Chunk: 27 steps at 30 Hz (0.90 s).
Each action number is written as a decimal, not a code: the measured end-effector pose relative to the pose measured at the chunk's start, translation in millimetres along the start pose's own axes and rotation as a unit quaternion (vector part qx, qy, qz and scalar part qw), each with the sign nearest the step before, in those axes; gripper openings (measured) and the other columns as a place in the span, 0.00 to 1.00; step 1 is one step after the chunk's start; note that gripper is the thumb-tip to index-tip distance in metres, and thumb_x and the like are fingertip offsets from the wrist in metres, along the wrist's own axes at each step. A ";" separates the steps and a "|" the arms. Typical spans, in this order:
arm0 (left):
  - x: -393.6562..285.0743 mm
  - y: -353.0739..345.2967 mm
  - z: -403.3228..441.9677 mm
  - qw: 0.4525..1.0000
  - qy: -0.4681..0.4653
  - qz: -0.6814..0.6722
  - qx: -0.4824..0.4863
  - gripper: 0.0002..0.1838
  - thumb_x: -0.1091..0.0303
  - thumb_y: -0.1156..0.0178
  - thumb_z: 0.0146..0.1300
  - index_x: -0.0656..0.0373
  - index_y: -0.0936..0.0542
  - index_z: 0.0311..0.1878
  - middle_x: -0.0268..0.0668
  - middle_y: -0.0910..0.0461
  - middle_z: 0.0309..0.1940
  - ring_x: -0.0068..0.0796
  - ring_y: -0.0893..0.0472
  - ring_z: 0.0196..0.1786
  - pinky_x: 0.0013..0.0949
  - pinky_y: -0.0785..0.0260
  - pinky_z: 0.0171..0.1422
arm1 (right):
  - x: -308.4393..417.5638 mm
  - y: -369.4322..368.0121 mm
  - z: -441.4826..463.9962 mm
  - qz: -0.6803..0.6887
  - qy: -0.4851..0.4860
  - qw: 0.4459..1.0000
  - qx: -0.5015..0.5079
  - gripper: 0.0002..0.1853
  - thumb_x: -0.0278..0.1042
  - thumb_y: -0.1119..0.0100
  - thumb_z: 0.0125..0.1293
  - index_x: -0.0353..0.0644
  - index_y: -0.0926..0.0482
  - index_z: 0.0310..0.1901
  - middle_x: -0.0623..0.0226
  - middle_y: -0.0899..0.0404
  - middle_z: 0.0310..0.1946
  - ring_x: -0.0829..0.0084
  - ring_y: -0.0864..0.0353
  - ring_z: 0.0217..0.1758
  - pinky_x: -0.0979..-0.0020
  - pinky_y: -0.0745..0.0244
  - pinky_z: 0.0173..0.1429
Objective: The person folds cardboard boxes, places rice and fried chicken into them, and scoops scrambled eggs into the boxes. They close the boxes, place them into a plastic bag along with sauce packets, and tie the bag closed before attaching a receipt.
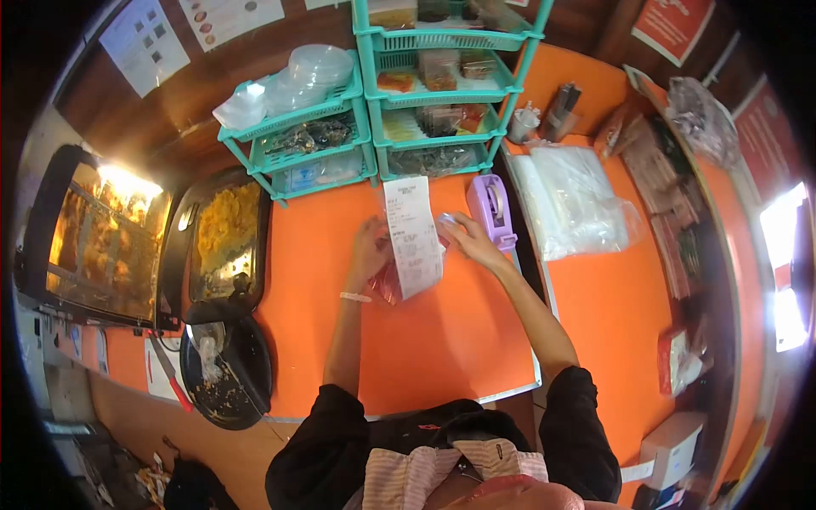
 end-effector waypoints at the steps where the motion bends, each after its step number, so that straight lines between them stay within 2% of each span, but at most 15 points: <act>1: 6.6 -12.3 -1.0 0.996 -0.040 0.064 0.039 0.20 0.67 0.43 0.54 0.62 0.32 0.51 0.45 0.30 0.48 0.40 0.31 0.53 0.43 0.38 0.54 | -8.2 8.2 -14.8 -0.013 -0.043 0.998 -0.053 0.18 0.46 0.49 0.62 0.39 0.27 0.43 0.76 0.31 0.26 0.87 0.37 0.20 0.82 0.44 0.19; 2: 4.9 -20.7 -0.3 0.985 -0.082 0.128 0.077 0.22 0.65 0.43 0.53 0.61 0.32 0.51 0.44 0.31 0.50 0.43 0.33 0.55 0.45 0.42 0.57 | -15.4 16.6 -33.0 0.004 -0.071 0.993 -0.091 0.18 0.48 0.50 0.62 0.41 0.26 0.43 0.78 0.33 0.23 0.87 0.38 0.19 0.81 0.46 0.17; 3: -0.5 -25.5 -1.6 0.981 -0.048 0.154 0.107 0.21 0.62 0.45 0.53 0.58 0.31 0.51 0.42 0.32 0.53 0.45 0.37 0.57 0.44 0.46 0.60 | -23.9 25.7 -55.1 0.022 -0.098 0.986 -0.133 0.19 0.51 0.50 0.61 0.43 0.25 0.42 0.79 0.35 0.20 0.88 0.40 0.17 0.81 0.48 0.16; 5: -13.0 -24.4 -5.3 0.974 -0.093 0.153 0.136 0.21 0.61 0.46 0.54 0.58 0.31 0.51 0.43 0.33 0.54 0.46 0.36 0.56 0.43 0.44 0.59 | -39.9 42.8 -107.5 0.133 -0.097 0.964 -0.210 0.16 0.51 0.49 0.61 0.46 0.30 0.34 0.82 0.48 0.12 0.86 0.49 0.11 0.81 0.53 0.14; 8: -36.2 -38.0 -8.4 0.964 -0.151 0.123 0.180 0.22 0.60 0.47 0.56 0.58 0.31 0.52 0.42 0.33 0.54 0.45 0.34 0.55 0.41 0.41 0.57 | -59.7 76.4 -247.8 0.209 -0.078 0.893 -0.390 0.14 0.50 0.49 0.61 0.48 0.28 0.32 0.81 0.48 0.11 0.86 0.47 0.09 0.81 0.52 0.13; 9: -40.2 -37.3 -11.3 0.966 -0.153 0.102 0.184 0.22 0.60 0.48 0.56 0.59 0.32 0.53 0.42 0.33 0.54 0.45 0.33 0.54 0.41 0.41 0.57 | -63.4 81.4 -291.4 0.165 -0.132 0.853 -0.478 0.14 0.47 0.46 0.60 0.44 0.26 0.37 0.79 0.40 0.13 0.83 0.39 0.14 0.79 0.43 0.17; 10: -46.6 -37.6 -13.1 0.967 -0.151 0.075 0.189 0.21 0.60 0.48 0.56 0.59 0.32 0.53 0.42 0.33 0.54 0.44 0.33 0.54 0.41 0.40 0.56 | -86.3 90.7 -324.6 0.179 -0.124 0.834 -0.507 0.14 0.47 0.46 0.60 0.44 0.26 0.37 0.79 0.40 0.13 0.83 0.39 0.14 0.79 0.43 0.17; 12: -65.1 -39.7 -16.6 0.971 -0.127 -0.011 0.203 0.21 0.60 0.48 0.57 0.59 0.32 0.53 0.41 0.33 0.53 0.43 0.32 0.53 0.40 0.39 0.56 | -117.9 111.5 -393.0 -0.149 0.006 0.741 -0.655 0.17 0.43 0.42 0.57 0.40 0.27 0.42 0.73 0.33 0.17 0.78 0.32 0.21 0.76 0.34 0.27; 13: -78.1 -42.7 -18.2 0.970 -0.112 -0.058 0.208 0.21 0.60 0.48 0.58 0.59 0.32 0.53 0.41 0.32 0.53 0.42 0.31 0.53 0.40 0.38 0.55 | -117.9 109.7 -421.1 -0.146 0.003 0.725 -0.673 0.17 0.43 0.42 0.57 0.40 0.27 0.42 0.73 0.33 0.17 0.78 0.32 0.21 0.76 0.34 0.27; 15: -106.5 -48.1 -17.7 0.958 -0.072 -0.162 0.227 0.21 0.60 0.49 0.58 0.59 0.33 0.53 0.41 0.32 0.53 0.41 0.30 0.52 0.39 0.37 0.54 | -119.2 107.3 -470.0 -0.262 -0.168 0.674 -0.670 0.20 0.43 0.40 0.53 0.42 0.27 0.46 0.61 0.26 0.29 0.65 0.25 0.34 0.67 0.30 0.40; 19: -178.0 -65.1 -1.4 0.902 -0.008 -0.337 0.269 0.21 0.59 0.50 0.60 0.59 0.33 0.54 0.40 0.31 0.52 0.39 0.29 0.50 0.37 0.35 0.52 | -123.4 106.1 -517.9 -0.301 -0.189 0.616 -0.703 0.20 0.42 0.40 0.51 0.48 0.26 0.47 0.59 0.28 0.36 0.60 0.27 0.41 0.61 0.31 0.43; 21: -222.4 -84.6 8.3 0.871 0.005 -0.394 0.293 0.21 0.59 0.50 0.60 0.59 0.33 0.54 0.39 0.31 0.52 0.37 0.28 0.49 0.37 0.34 0.52 | -120.2 108.4 -529.4 -0.354 -0.274 0.602 -0.661 0.21 0.42 0.41 0.50 0.53 0.26 0.48 0.60 0.29 0.38 0.60 0.29 0.43 0.58 0.33 0.44; 25: -333.4 -139.0 27.1 0.811 -0.007 -0.467 0.353 0.21 0.59 0.51 0.62 0.60 0.34 0.55 0.38 0.30 0.51 0.35 0.26 0.48 0.35 0.32 0.50 | -144.2 110.2 -541.9 -0.426 -0.233 0.608 -0.628 0.23 0.42 0.39 0.48 0.56 0.27 0.50 0.62 0.31 0.35 0.63 0.32 0.42 0.59 0.40 0.41; 26: -390.5 -146.0 18.1 0.778 -0.048 -0.396 0.485 0.22 0.59 0.52 0.64 0.60 0.37 0.57 0.36 0.30 0.48 0.27 0.27 0.48 0.33 0.32 0.52 | -145.3 111.8 -543.4 -0.432 -0.213 0.612 -0.627 0.24 0.42 0.39 0.48 0.56 0.28 0.50 0.62 0.31 0.35 0.63 0.33 0.42 0.59 0.40 0.41; 27: -404.9 -175.6 33.0 0.749 0.043 -0.428 0.504 0.27 0.59 0.52 0.63 0.59 0.44 0.62 0.36 0.35 0.55 0.29 0.30 0.54 0.31 0.34 0.55 | -147.4 108.5 -544.6 -0.433 -0.196 0.619 -0.625 0.25 0.42 0.39 0.48 0.57 0.28 0.51 0.62 0.32 0.36 0.63 0.33 0.42 0.59 0.41 0.41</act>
Point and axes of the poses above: each hand's wrist, its own z-axis towards the middle knuckle, its own y-axis out of the back of the hand, x = y × z, the point moved 4 cm from there along z, towards the middle knuckle
